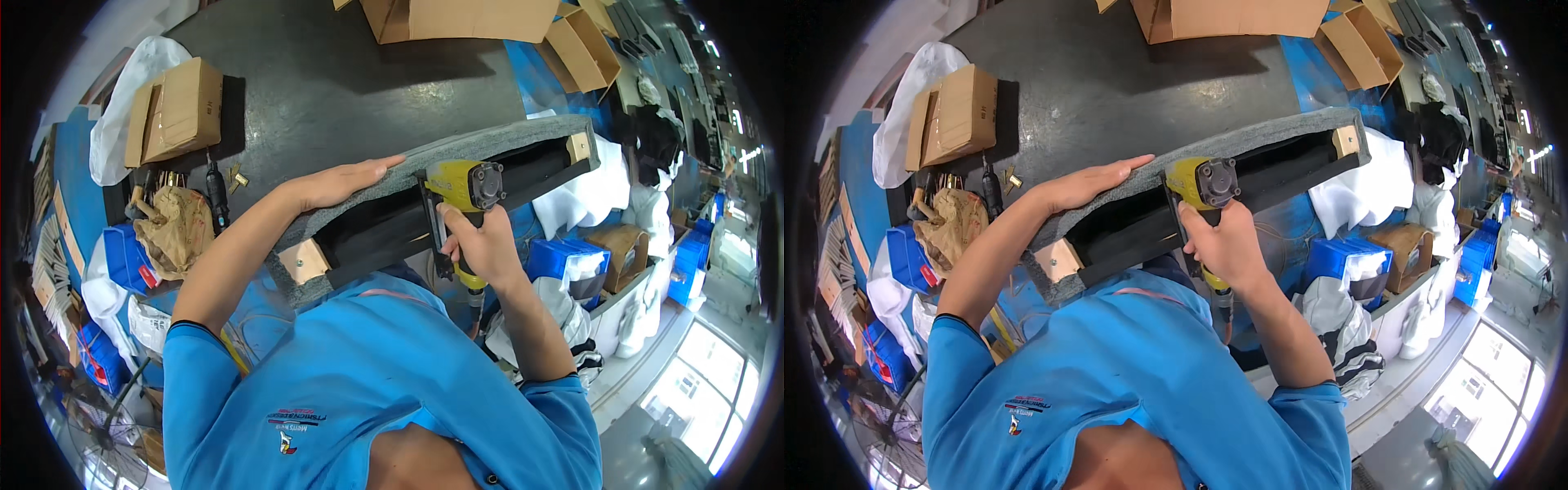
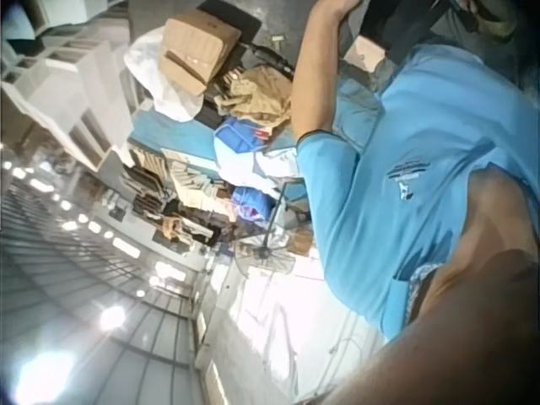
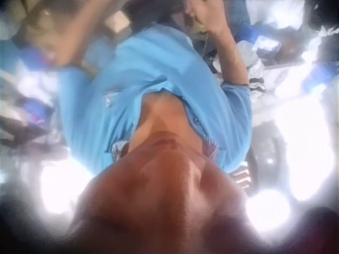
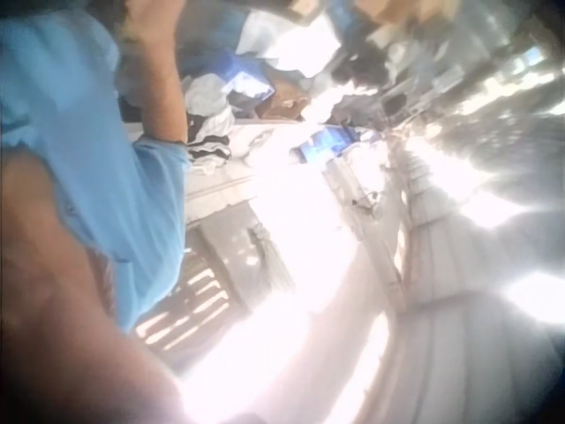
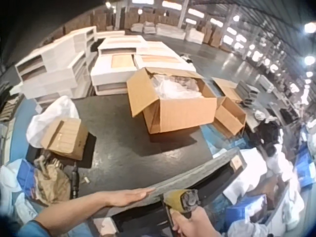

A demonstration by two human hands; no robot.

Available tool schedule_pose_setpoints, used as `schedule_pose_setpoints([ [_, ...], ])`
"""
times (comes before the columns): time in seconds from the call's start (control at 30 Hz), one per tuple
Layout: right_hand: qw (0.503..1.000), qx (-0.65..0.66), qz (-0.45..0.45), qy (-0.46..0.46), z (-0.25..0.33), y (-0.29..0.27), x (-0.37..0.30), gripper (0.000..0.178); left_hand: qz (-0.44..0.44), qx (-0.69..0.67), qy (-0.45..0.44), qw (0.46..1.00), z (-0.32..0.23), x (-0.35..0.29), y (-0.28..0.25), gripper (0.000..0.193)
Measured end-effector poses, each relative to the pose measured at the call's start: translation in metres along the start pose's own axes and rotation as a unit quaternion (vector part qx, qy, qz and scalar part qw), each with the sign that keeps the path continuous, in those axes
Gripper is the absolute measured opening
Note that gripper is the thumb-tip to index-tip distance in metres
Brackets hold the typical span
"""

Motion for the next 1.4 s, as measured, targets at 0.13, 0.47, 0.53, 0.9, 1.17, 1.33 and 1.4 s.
schedule_pose_setpoints([
  [0.13,0.999,-0.045,-0.026,-0.005,-0.001,0.003,-0.004,0.031,-0.009,-0.054,-0.034,0.998,0.015,0.030,-0.009,0.064],
  [0.47,0.999,-0.046,-0.008,0.014,0.007,0.010,-0.009,0.027,-0.115,0.363,0.118,0.917,-0.033,0.008,0.023,0.070],
  [0.53,0.997,-0.078,-0.021,0.015,0.011,0.018,-0.011,0.024,-0.115,0.354,0.108,0.922,-0.031,0.008,0.019,0.075],
  [0.9,0.995,-0.092,-0.033,0.034,0.002,0.058,-0.029,0.023,-0.085,0.248,0.122,0.957,-0.020,-0.002,0.009,0.111],
  [1.17,0.994,-0.086,-0.066,0.021,-0.001,0.070,-0.033,0.024,0.064,-0.253,-0.039,0.964,0.024,-0.017,-0.017,0.065],
  [1.33,0.994,-0.062,-0.075,0.039,-0.002,0.067,-0.033,0.019,-0.048,0.152,0.102,0.982,0.004,-0.032,-0.005,0.059],
  [1.4,0.996,-0.058,-0.047,0.045,-0.003,0.065,-0.036,0.019,-0.085,0.268,0.106,0.954,-0.010,-0.047,0.004,0.058],
])
Point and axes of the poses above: each hand's wrist, its own x-axis towards the middle knuckle, its own y-axis out of the palm, z = x × y, the point moved 8 cm from there along x, towards the middle knuckle, and after that the axes turned 1 degree about -y, right-handed, at the moved point
